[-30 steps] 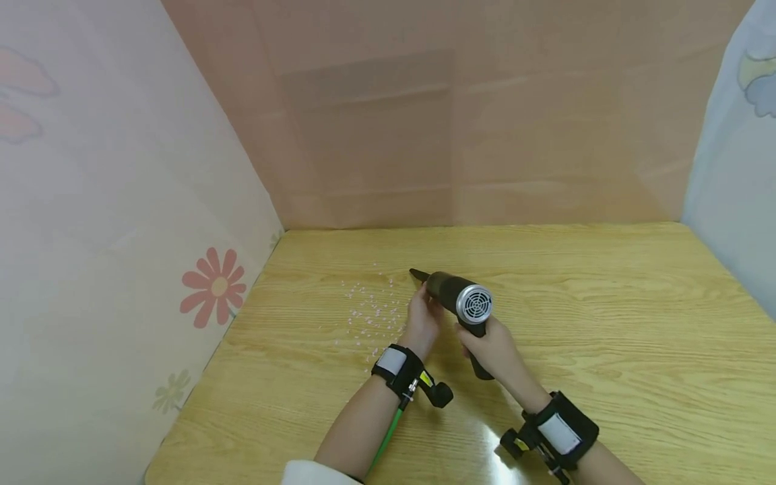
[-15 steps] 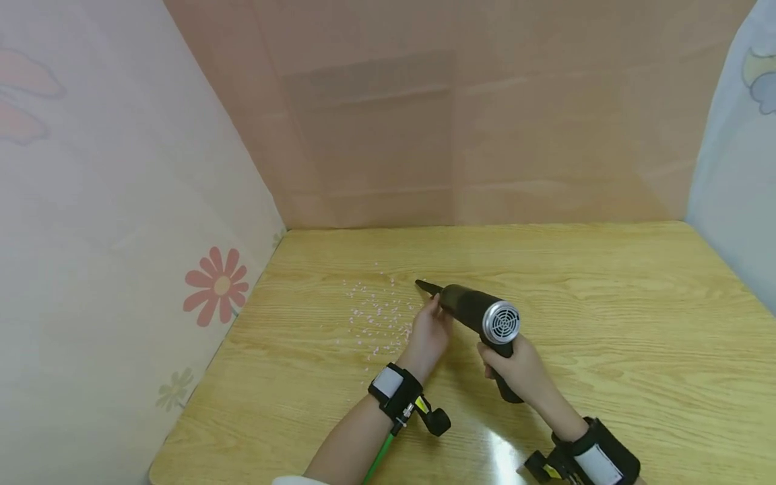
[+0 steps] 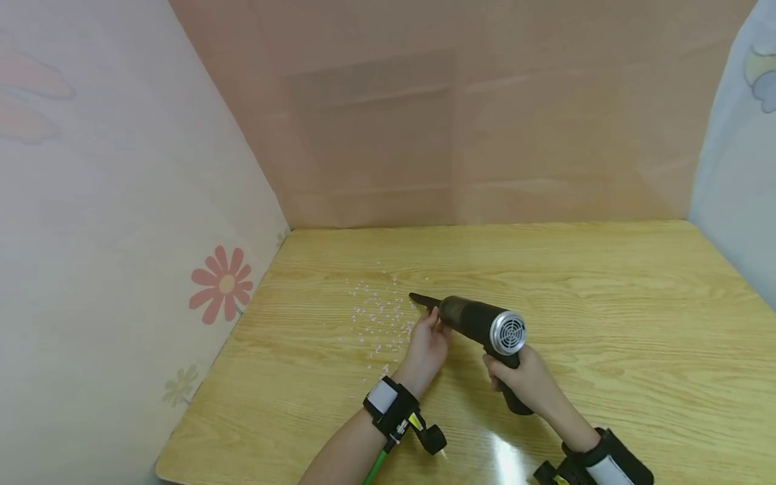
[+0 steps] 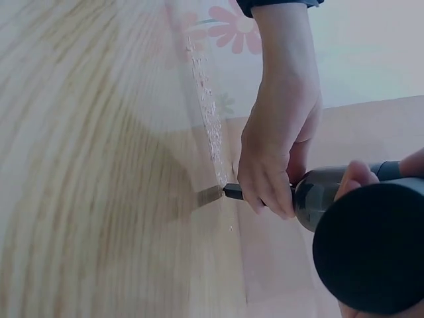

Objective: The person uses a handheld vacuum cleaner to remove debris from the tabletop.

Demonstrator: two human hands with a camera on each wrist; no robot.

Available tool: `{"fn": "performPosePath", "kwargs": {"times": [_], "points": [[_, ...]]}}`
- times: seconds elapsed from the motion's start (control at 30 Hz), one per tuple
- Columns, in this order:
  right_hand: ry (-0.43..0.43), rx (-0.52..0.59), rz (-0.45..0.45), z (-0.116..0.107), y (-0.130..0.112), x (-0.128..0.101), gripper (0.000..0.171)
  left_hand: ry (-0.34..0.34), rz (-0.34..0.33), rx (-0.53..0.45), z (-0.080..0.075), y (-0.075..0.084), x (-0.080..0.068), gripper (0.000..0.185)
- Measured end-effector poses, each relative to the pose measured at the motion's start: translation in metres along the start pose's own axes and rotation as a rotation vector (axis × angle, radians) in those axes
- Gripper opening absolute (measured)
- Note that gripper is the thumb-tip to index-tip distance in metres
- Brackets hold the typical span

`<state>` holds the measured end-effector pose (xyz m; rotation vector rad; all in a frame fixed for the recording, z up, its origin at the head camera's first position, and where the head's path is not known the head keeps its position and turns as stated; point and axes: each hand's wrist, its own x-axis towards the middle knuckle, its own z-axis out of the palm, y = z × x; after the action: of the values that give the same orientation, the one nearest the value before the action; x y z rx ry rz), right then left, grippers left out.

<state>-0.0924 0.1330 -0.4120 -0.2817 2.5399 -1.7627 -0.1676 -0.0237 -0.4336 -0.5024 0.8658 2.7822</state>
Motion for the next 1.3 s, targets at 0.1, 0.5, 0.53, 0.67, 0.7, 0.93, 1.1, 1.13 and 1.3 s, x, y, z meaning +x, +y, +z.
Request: {"fn": "performPosePath", "kwargs": {"times": [0.1, 0.5, 0.53, 0.67, 0.7, 0.93, 1.1, 1.13, 1.3], "points": [[0.007, -0.008, 0.030, 0.001, 0.001, 0.001, 0.012, -0.001, 0.004, 0.016, -0.001, -0.001, 0.002, 0.055], [0.095, -0.027, 0.151, 0.015, 0.000, 0.014, 0.025, -0.062, 0.038, 0.012, 0.008, -0.003, 0.023, 0.028], [0.101, -0.029, 0.160, 0.015, 0.000, 0.016, 0.026, -0.059, 0.040, 0.013, 0.009, -0.003, 0.025, 0.025], [0.112, -0.044, 0.172, 0.015, -0.002, 0.021, 0.026, -0.039, 0.040, -0.014, 0.014, -0.003, 0.032, 0.031], [0.114, -0.041, 0.172, 0.015, -0.002, 0.021, 0.026, -0.031, 0.037, -0.021, 0.015, -0.004, 0.034, 0.034], [0.117, -0.025, 0.165, 0.014, -0.003, 0.024, 0.024, -0.047, 0.058, -0.021, -0.004, -0.017, 0.068, 0.051], [0.114, -0.022, 0.167, 0.013, -0.003, 0.027, 0.023, -0.012, 0.052, 0.025, 0.018, -0.004, 0.041, 0.044], [0.112, -0.026, 0.172, 0.013, -0.003, 0.028, 0.024, -0.019, 0.053, 0.016, 0.018, -0.003, 0.040, 0.042], [0.096, -0.042, 0.198, 0.014, -0.006, 0.031, 0.025, -0.020, 0.049, -0.014, 0.017, -0.001, 0.040, 0.018]]}}
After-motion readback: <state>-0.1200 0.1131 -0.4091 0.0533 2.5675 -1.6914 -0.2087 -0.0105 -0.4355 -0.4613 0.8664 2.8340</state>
